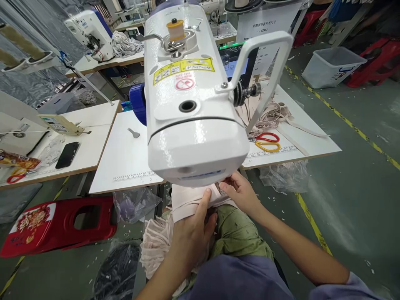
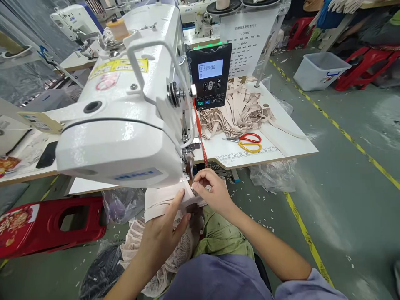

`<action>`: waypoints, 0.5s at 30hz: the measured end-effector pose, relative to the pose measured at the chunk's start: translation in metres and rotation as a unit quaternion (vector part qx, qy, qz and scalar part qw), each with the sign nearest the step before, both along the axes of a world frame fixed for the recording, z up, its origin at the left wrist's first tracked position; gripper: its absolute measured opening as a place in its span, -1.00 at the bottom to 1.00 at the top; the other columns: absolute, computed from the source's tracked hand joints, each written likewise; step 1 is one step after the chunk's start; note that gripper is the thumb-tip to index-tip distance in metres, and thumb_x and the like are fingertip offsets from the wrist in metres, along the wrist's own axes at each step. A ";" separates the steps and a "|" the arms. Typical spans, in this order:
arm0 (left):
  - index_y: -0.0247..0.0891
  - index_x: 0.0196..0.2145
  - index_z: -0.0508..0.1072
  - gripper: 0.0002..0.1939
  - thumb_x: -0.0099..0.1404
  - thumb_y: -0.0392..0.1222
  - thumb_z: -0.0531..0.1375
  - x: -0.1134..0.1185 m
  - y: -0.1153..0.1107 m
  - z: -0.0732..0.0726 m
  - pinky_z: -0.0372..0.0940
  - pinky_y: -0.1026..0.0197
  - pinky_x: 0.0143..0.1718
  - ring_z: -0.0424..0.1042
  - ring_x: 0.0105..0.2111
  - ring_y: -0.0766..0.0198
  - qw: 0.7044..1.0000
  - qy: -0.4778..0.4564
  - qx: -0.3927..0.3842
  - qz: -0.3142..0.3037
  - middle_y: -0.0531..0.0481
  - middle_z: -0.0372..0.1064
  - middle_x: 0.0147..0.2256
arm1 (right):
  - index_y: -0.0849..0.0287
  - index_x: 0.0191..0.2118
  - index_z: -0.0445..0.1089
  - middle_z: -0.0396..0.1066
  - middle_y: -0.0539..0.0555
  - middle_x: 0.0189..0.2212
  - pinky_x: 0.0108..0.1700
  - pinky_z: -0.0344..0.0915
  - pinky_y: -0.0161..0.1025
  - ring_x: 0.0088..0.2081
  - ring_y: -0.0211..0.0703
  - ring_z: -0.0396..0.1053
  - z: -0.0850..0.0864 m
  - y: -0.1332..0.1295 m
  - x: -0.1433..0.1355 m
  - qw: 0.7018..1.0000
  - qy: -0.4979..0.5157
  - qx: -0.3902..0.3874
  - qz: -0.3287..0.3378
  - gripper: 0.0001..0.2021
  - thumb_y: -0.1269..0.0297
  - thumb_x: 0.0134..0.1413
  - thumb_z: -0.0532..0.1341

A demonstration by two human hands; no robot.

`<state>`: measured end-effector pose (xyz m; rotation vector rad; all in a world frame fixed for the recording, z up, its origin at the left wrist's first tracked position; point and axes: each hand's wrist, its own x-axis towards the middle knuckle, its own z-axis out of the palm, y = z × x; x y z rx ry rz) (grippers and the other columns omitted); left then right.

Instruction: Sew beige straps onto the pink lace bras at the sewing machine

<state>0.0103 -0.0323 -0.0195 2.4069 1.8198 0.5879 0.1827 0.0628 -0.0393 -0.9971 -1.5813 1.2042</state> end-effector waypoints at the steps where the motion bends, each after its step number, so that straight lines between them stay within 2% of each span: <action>1: -0.21 0.36 0.01 -0.38 0.42 -0.13 0.08 0.000 0.000 -0.001 0.50 -0.08 -0.15 0.50 -0.01 -0.14 1.000 0.001 0.004 -0.001 -0.27 0.45 0.06 | 0.10 -0.31 0.32 0.33 0.06 -0.30 -0.24 0.29 -0.21 -0.33 -0.18 0.30 0.001 -0.001 0.000 1.000 0.004 -0.002 0.000 -0.85 0.15 0.15 0.20; 4: -0.28 0.39 -0.09 -0.31 0.42 -0.10 0.08 0.001 -0.002 -0.003 0.50 -0.09 -0.14 0.46 0.05 -0.18 1.000 -0.001 0.029 0.006 -0.34 0.42 0.08 | 0.10 -0.32 0.29 0.32 0.04 -0.32 -0.23 0.28 -0.21 -0.32 -0.17 0.30 0.002 -0.003 0.000 1.000 0.012 -0.015 0.001 -0.85 0.16 0.09 0.21; 9: -0.44 0.40 -0.32 -0.11 0.40 -0.01 0.12 -0.002 -0.002 -0.010 0.50 -0.07 -0.14 0.41 0.10 -0.20 0.997 -0.006 0.068 0.032 -0.55 0.24 0.19 | 0.11 -0.31 0.28 0.33 0.03 -0.32 -0.18 0.27 -0.19 -0.29 -0.14 0.32 0.006 -0.003 -0.003 0.999 -0.012 -0.035 -0.010 -0.81 0.14 0.01 0.23; 12: -0.45 0.40 -0.33 -0.12 0.41 0.03 0.08 0.002 -0.004 -0.015 0.50 -0.06 -0.15 0.42 0.09 -0.18 0.997 -0.011 0.067 0.041 -0.55 0.24 0.19 | 0.13 -0.28 0.29 0.36 0.05 -0.31 -0.16 0.27 -0.17 -0.26 -0.11 0.34 0.008 -0.008 -0.004 0.998 -0.045 -0.030 -0.017 -0.76 0.12 -0.02 0.24; 15: -0.46 0.40 -0.33 -0.15 0.42 -0.03 0.07 0.020 -0.019 -0.023 0.48 -0.07 -0.09 0.40 0.11 -0.18 0.996 -0.004 0.084 0.037 -0.54 0.24 0.19 | 0.14 -0.21 0.34 0.41 0.07 -0.29 -0.16 0.28 -0.19 -0.23 -0.09 0.36 0.007 -0.023 0.000 0.997 -0.069 -0.035 -0.015 -0.74 0.11 0.01 0.24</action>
